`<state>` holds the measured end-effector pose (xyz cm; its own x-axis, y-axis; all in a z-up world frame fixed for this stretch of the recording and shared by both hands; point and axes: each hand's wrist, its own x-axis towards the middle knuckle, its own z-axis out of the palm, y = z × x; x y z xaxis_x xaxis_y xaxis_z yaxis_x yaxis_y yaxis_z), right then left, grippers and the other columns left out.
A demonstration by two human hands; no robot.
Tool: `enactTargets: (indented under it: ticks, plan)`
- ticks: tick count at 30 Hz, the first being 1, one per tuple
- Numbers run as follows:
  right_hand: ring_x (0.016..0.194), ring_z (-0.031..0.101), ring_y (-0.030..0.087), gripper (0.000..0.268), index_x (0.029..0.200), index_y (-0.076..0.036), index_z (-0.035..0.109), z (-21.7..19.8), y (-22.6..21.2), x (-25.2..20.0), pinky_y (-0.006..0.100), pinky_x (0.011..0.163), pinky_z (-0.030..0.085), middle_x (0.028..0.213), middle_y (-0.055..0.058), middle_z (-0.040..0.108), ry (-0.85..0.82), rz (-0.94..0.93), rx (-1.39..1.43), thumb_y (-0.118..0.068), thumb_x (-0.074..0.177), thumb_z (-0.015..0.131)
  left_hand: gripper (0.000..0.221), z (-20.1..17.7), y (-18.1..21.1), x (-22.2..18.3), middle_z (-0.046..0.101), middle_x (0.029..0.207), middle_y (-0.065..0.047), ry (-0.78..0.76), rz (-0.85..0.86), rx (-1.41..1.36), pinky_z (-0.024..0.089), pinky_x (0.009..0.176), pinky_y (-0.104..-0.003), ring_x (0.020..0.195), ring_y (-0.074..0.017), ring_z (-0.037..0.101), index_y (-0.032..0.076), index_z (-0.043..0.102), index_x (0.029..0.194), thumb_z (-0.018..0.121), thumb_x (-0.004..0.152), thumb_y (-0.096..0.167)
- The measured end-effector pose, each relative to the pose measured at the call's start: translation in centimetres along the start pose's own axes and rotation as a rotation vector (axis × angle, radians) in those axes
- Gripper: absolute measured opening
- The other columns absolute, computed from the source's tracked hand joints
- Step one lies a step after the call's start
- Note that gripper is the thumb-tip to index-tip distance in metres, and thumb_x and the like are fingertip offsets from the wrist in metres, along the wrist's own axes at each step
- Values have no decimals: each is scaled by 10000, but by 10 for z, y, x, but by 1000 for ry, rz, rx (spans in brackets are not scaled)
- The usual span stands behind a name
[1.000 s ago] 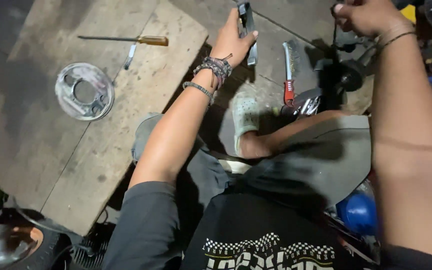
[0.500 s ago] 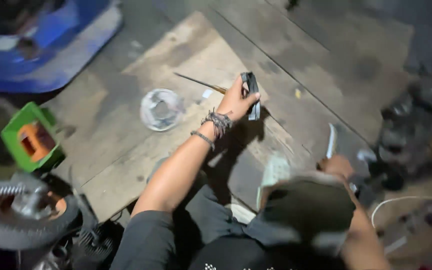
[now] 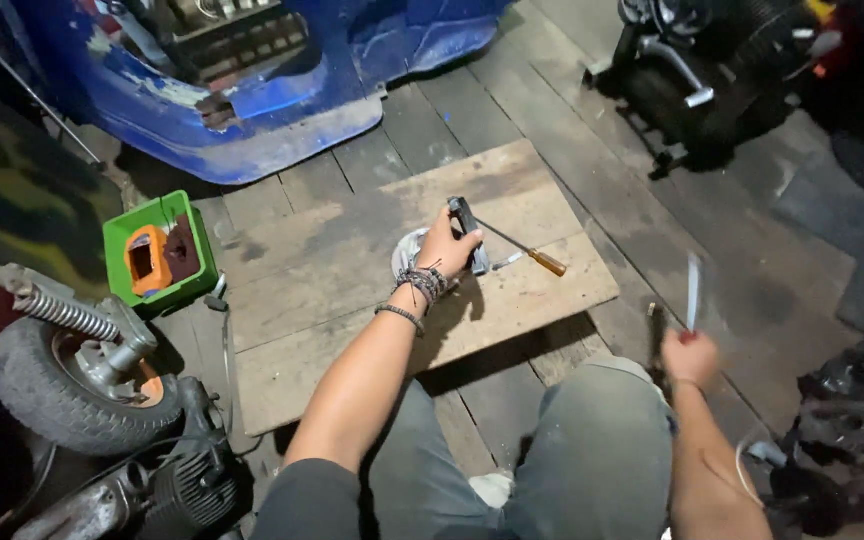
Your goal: A person is repairing a motorcycle brake assembly by using a screwdriver to install a tension spring onto a brake shoe.
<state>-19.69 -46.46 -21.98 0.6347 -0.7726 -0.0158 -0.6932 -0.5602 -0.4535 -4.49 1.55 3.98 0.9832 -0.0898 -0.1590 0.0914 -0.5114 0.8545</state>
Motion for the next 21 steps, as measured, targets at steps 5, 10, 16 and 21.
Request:
enactTargets:
  ticks: [5,10,16,21]
  plan:
    - [866,718,378,367,860,-70,720,-65,-196,-31,446,732,554,788,150,697,-57,-416,71,-433,886,762,746,-34,2,-3,726,1167,-148,135,-130,-64,513,1054,-457,1205,-292,655,165,399,1478,721,863,440]
    - [643,674,239,340,765,-155,729,-96,-361,-78,365,645,532,653,48,675,-279,-304,504,-471,845,824,725,-44,-48,27,718,1158,-138,237,-172,-87,512,1056,-455,1208,-297,650,149,423,1470,733,875,424]
    - [775,744,356,247,863,5,749,-92,-465,-109,518,568,607,771,198,724,-517,-409,362,-239,846,716,741,-61,-29,-12,721,1175,-120,192,-231,-1,513,1066,-440,1228,-274,644,144,384,1509,713,899,406]
    - [615,635,223,301,772,-83,679,-37,-444,-138,357,567,496,637,91,613,-605,-608,484,-350,905,720,724,-62,-33,-14,723,1199,-149,102,-158,64,526,1037,-472,1218,-306,652,119,378,1513,701,910,357]
